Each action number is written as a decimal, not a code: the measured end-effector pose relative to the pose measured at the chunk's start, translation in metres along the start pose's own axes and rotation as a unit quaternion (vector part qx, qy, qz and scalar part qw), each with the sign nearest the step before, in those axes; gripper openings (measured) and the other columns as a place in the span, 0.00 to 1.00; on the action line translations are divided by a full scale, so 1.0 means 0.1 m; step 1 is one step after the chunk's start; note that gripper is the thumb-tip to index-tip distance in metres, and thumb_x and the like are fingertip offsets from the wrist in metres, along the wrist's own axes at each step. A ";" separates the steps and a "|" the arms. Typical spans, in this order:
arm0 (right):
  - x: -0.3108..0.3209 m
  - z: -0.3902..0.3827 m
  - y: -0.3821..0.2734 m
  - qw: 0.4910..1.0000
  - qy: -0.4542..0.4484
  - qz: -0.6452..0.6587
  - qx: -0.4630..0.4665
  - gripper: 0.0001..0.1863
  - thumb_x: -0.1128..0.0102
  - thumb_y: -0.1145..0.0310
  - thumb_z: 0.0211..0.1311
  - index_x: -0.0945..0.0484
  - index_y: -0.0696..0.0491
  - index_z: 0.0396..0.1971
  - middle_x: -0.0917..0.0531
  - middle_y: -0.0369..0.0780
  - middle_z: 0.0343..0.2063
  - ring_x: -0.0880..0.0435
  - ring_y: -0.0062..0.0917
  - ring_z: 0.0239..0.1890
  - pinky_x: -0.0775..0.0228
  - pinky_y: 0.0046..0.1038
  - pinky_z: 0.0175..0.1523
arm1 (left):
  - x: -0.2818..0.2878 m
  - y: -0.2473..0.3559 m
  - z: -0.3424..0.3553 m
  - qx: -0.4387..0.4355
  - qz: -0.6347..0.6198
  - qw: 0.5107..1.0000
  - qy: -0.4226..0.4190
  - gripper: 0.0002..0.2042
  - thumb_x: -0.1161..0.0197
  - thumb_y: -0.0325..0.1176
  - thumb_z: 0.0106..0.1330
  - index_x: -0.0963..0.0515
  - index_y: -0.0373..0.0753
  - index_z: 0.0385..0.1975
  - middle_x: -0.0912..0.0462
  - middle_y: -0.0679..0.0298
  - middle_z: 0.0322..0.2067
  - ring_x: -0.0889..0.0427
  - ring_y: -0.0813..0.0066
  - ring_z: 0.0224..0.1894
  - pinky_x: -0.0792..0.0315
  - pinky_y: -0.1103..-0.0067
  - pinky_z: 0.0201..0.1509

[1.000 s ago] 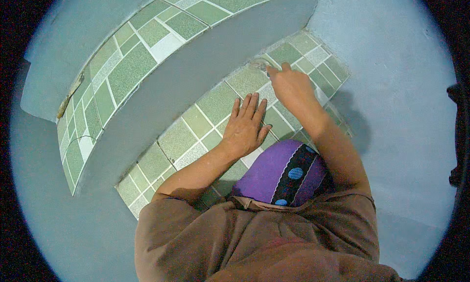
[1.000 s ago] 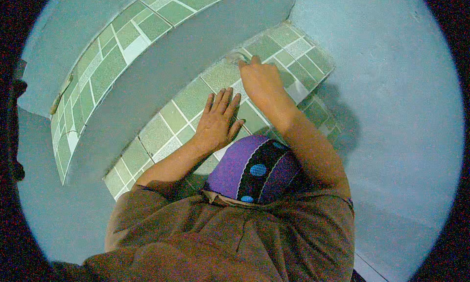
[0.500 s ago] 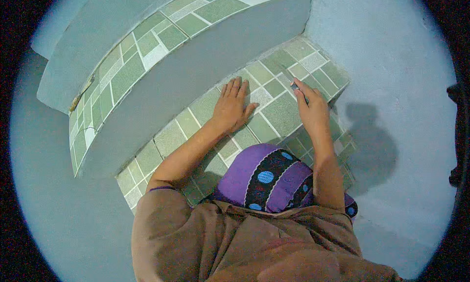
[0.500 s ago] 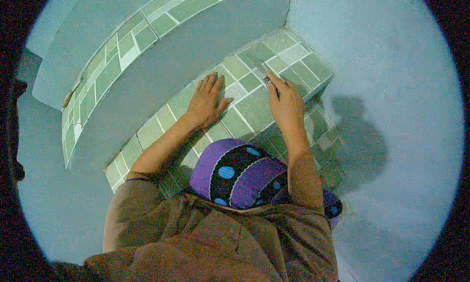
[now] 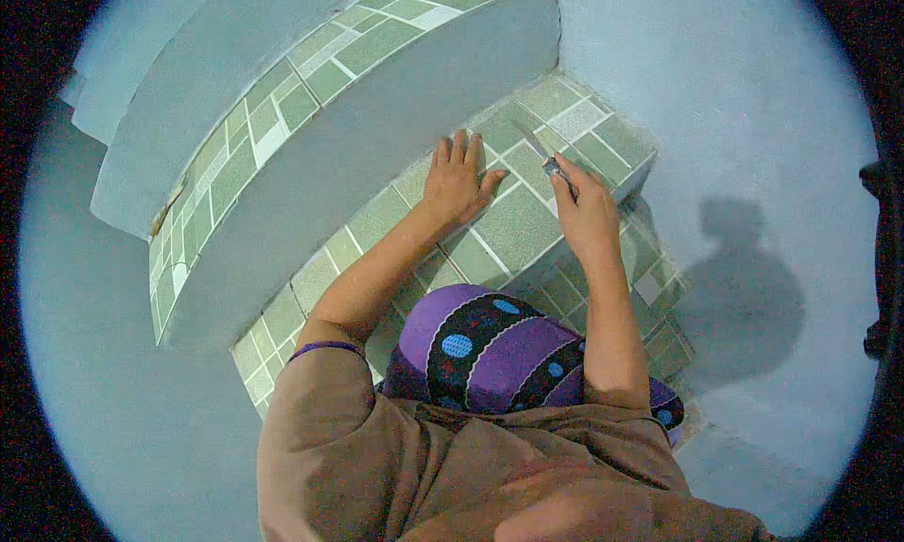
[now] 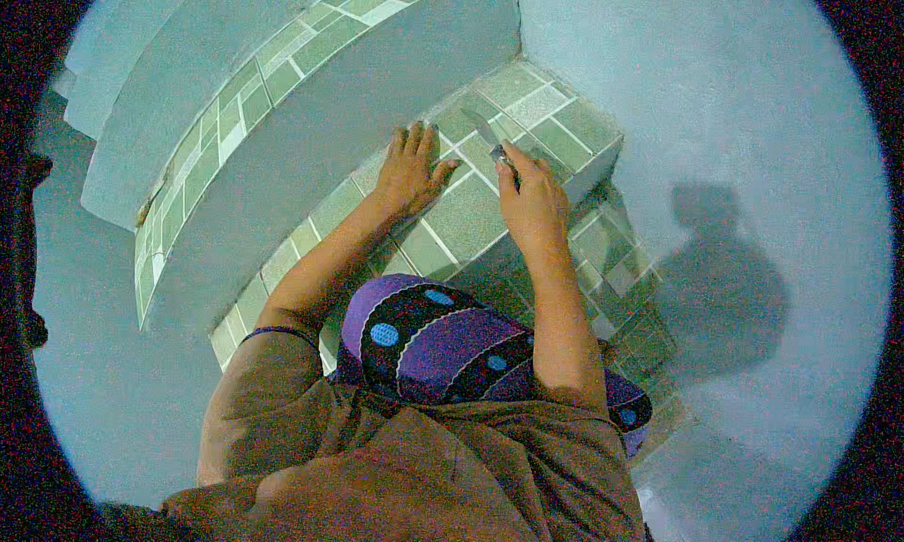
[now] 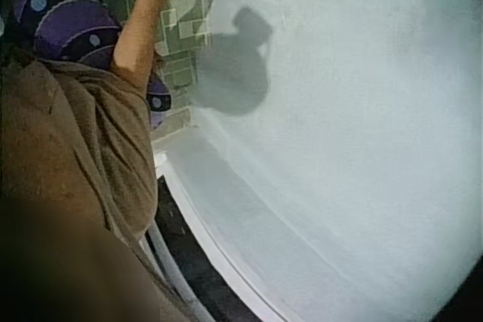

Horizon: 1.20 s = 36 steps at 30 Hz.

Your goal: The person uses a small metal tool to press grout into the joints between green and white tiles on a staircase. They work methodically along the stair treads and risers, smoothing the grout lines with the tool.

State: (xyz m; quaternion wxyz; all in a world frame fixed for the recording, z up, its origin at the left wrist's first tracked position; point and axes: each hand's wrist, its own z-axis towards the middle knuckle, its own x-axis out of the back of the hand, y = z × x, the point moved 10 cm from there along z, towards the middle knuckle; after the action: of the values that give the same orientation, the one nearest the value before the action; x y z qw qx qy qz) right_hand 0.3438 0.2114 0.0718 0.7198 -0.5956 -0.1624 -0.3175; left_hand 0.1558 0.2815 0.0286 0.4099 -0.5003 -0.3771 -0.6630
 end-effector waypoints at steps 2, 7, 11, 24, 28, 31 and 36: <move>0.00 0.00 0.04 1.000 -0.004 0.011 -0.009 0.19 0.47 0.60 0.64 0.24 0.45 0.55 0.20 0.49 0.42 0.20 0.46 0.44 0.29 0.41 0.49 | 0.01 0.02 0.02 -0.011 -0.011 1.000 0.011 0.36 0.53 0.55 0.69 0.46 0.28 0.66 0.46 0.38 0.66 0.46 0.41 0.67 0.50 0.59 0.71; 0.00 0.01 0.07 1.000 0.010 -0.003 -0.004 0.19 0.47 0.60 0.64 0.24 0.45 0.54 0.20 0.51 0.42 0.20 0.47 0.44 0.29 0.41 0.50 | -0.05 0.06 0.12 -0.011 -0.016 1.000 -0.006 0.38 0.55 0.57 0.69 0.48 0.28 0.67 0.47 0.38 0.66 0.49 0.41 0.69 0.53 0.59 0.72; -0.02 0.01 0.07 1.000 0.011 -0.004 0.003 0.19 0.47 0.60 0.65 0.24 0.44 0.54 0.20 0.51 0.40 0.20 0.47 0.43 0.29 0.42 0.49 | -0.10 0.13 0.25 -0.005 -0.012 1.000 -0.014 0.39 0.55 0.57 0.68 0.49 0.28 0.67 0.48 0.38 0.66 0.50 0.41 0.69 0.54 0.59 0.72; 0.18 0.03 0.14 0.997 0.067 0.037 -0.003 0.19 0.45 0.61 0.65 0.23 0.47 0.54 0.20 0.50 0.38 0.20 0.44 0.41 0.29 0.39 0.48 | -0.33 0.32 0.80 -0.030 -0.051 0.998 0.018 0.44 0.56 0.63 0.65 0.47 0.23 0.65 0.46 0.36 0.65 0.49 0.41 0.69 0.56 0.59 0.72; 0.22 0.04 0.15 0.996 0.066 0.051 0.000 0.17 0.45 0.62 0.65 0.22 0.48 0.52 0.20 0.50 0.36 0.20 0.42 0.39 0.29 0.37 0.46 | -0.37 0.41 0.96 -0.046 -0.054 0.997 0.023 0.44 0.54 0.63 0.65 0.46 0.23 0.64 0.45 0.35 0.64 0.48 0.40 0.68 0.55 0.59 0.72; 0.26 0.04 0.14 0.995 0.085 0.057 0.010 0.17 0.45 0.63 0.65 0.22 0.49 0.52 0.20 0.50 0.35 0.20 0.42 0.38 0.29 0.37 0.45 | -0.39 0.47 1.06 -0.050 -0.055 0.997 0.023 0.43 0.51 0.60 0.64 0.46 0.23 0.64 0.44 0.35 0.64 0.48 0.40 0.68 0.54 0.59 0.72; 0.27 0.04 0.13 0.994 0.092 0.051 0.014 0.17 0.44 0.63 0.64 0.22 0.49 0.52 0.20 0.50 0.36 0.19 0.42 0.39 0.29 0.37 0.45 | -0.41 0.56 1.20 -0.042 -0.050 0.998 0.009 0.41 0.48 0.56 0.64 0.46 0.23 0.64 0.44 0.37 0.64 0.49 0.41 0.69 0.53 0.60 0.72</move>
State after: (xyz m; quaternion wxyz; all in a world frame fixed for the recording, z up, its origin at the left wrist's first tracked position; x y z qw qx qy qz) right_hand 0.3735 0.2095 0.0795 0.7553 -0.5612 -0.0699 -0.3313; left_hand 0.2570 0.3760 0.0193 0.3578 -0.4914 -0.3698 -0.7027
